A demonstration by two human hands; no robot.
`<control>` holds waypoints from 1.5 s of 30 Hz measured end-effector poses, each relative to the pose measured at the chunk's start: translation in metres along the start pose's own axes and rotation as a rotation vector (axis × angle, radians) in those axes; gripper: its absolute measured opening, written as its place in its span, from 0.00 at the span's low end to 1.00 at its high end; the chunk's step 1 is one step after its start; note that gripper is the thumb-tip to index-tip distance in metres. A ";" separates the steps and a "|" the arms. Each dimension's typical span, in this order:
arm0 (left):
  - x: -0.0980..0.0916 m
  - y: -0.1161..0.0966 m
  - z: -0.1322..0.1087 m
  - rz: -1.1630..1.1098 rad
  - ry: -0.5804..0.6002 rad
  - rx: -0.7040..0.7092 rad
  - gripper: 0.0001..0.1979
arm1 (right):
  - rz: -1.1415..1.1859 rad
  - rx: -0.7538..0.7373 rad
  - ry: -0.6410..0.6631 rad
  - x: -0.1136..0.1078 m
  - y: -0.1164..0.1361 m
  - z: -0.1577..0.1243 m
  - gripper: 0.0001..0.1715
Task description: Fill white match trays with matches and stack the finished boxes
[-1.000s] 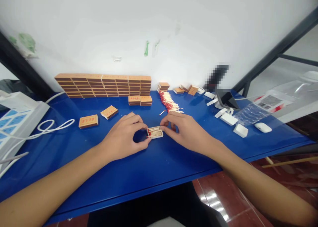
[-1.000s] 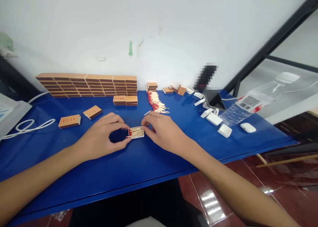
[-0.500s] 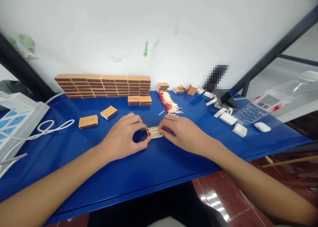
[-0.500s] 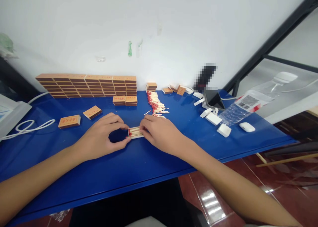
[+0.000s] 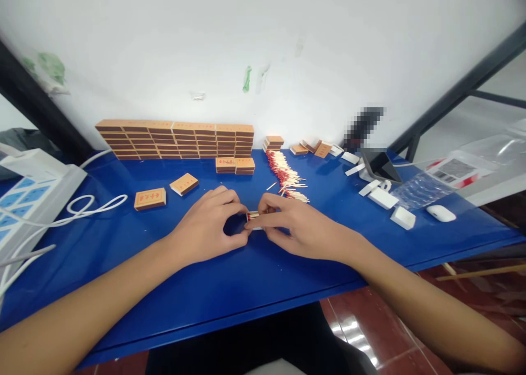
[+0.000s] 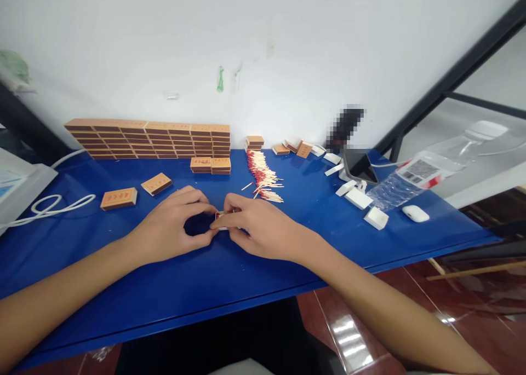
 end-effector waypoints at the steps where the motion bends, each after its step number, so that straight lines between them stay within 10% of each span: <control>1: 0.000 0.000 0.000 -0.001 -0.004 0.000 0.09 | -0.009 0.005 -0.005 -0.001 -0.001 -0.002 0.24; 24: -0.002 -0.001 0.000 -0.011 -0.032 -0.003 0.09 | -0.221 0.304 -0.279 -0.034 -0.039 -0.051 0.11; 31: -0.002 -0.001 0.000 -0.011 -0.033 -0.002 0.09 | -0.259 0.426 -0.160 -0.035 -0.078 -0.074 0.13; 45: -0.002 -0.001 0.000 -0.006 -0.023 -0.002 0.09 | -0.221 0.477 -0.114 -0.034 -0.070 -0.073 0.13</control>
Point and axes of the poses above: each hand's wrist, its own z-axis towards the middle knuckle, its own x-axis out of the palm, y = z × x, the point moved 4 cm from there along z, towards the middle knuckle, and after that the axes turned 12 degrees about -x, right-handed, at the moved point
